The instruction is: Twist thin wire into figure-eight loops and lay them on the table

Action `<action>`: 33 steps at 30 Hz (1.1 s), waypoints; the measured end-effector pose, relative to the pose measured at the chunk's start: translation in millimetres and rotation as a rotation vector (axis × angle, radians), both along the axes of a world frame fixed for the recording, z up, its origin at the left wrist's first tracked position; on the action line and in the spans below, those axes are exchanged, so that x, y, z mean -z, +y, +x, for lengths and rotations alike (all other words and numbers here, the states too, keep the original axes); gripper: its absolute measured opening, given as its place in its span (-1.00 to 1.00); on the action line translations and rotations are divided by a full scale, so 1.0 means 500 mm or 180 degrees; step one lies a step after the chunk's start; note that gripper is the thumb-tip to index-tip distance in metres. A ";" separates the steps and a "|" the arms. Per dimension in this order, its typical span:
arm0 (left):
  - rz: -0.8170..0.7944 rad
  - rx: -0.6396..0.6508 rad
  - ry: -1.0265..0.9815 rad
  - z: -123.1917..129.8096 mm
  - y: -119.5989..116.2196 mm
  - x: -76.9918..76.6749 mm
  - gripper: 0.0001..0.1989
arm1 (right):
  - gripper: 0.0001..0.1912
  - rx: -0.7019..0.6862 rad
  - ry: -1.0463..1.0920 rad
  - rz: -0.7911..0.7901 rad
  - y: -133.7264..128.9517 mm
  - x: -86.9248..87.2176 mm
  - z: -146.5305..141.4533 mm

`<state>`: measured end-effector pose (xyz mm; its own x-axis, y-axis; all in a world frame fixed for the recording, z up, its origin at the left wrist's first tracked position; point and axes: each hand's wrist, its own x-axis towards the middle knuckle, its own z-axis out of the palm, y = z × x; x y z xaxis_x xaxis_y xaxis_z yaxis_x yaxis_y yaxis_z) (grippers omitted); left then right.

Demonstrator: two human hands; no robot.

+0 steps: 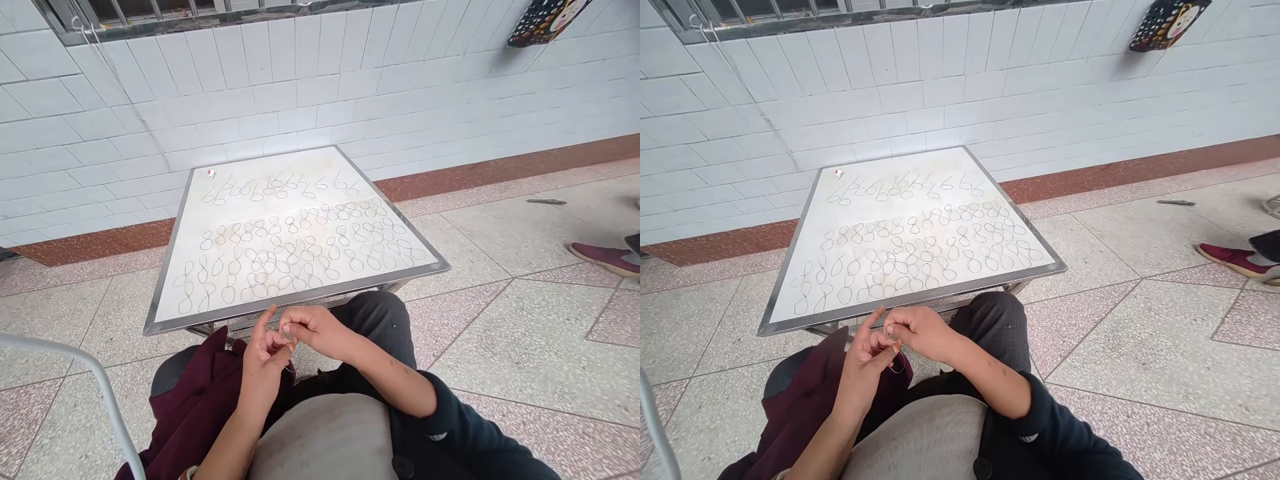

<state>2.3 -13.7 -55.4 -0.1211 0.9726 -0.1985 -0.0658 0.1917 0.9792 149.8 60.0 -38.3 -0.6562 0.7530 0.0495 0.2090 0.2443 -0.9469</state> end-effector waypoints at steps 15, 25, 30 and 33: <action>0.0144 -0.0051 0.0143 0.012 -0.014 -0.004 -0.37 | -0.83 -0.0115 -0.0150 0.0168 -0.005 -0.014 0.007; 0.0351 -0.0092 0.0197 0.022 -0.023 0.029 -0.41 | -0.79 -0.0212 -0.0148 0.0331 -0.013 0.016 0.004; 0.0268 -0.0183 -0.0211 0.017 -0.018 0.029 -0.39 | -0.77 -0.0145 0.0063 0.0416 -0.010 0.026 0.004; 0.0235 -0.0088 -0.0243 0.017 -0.025 0.013 -0.41 | -0.76 -0.0018 0.0220 0.0464 -0.021 0.029 -0.003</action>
